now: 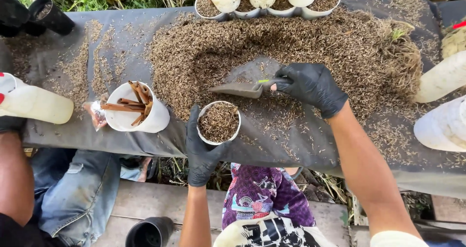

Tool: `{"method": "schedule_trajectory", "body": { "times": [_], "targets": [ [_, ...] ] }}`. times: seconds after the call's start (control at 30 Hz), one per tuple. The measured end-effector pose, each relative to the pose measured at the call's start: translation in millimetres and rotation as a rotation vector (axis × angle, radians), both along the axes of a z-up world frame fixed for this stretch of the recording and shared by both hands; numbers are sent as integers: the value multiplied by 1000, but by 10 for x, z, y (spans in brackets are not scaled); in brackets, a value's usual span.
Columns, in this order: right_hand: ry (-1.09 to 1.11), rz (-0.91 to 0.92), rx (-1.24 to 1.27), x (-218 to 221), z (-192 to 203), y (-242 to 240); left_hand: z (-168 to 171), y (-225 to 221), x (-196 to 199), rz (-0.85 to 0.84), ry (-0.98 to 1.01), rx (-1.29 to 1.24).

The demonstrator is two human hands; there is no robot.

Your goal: Filling small plastic pots with soil and planting plant cuttings.

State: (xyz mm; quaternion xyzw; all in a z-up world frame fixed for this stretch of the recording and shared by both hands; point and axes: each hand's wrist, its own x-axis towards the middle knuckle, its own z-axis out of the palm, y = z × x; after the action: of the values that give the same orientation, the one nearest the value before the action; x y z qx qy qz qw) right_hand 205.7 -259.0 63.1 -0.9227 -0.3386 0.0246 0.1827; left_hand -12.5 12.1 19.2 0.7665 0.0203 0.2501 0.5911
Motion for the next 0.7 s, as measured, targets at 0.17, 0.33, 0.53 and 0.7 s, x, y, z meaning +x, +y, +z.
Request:
{"method": "schedule_trajectory", "body": {
  "times": [0.17,0.33,0.53,0.7],
  "targets": [
    [106,3,77,-27,75,-26,-18,3,-28,12,44,41],
    [59,5,82,27,98,-68,32,-129,36,40,49,89],
    [-25,-16,193,112,57,-149,125,-185,225,202,50,-95],
    [-22,-37,282,3,133,-56,83,-154,388,306,97,-19]
  ]
}}
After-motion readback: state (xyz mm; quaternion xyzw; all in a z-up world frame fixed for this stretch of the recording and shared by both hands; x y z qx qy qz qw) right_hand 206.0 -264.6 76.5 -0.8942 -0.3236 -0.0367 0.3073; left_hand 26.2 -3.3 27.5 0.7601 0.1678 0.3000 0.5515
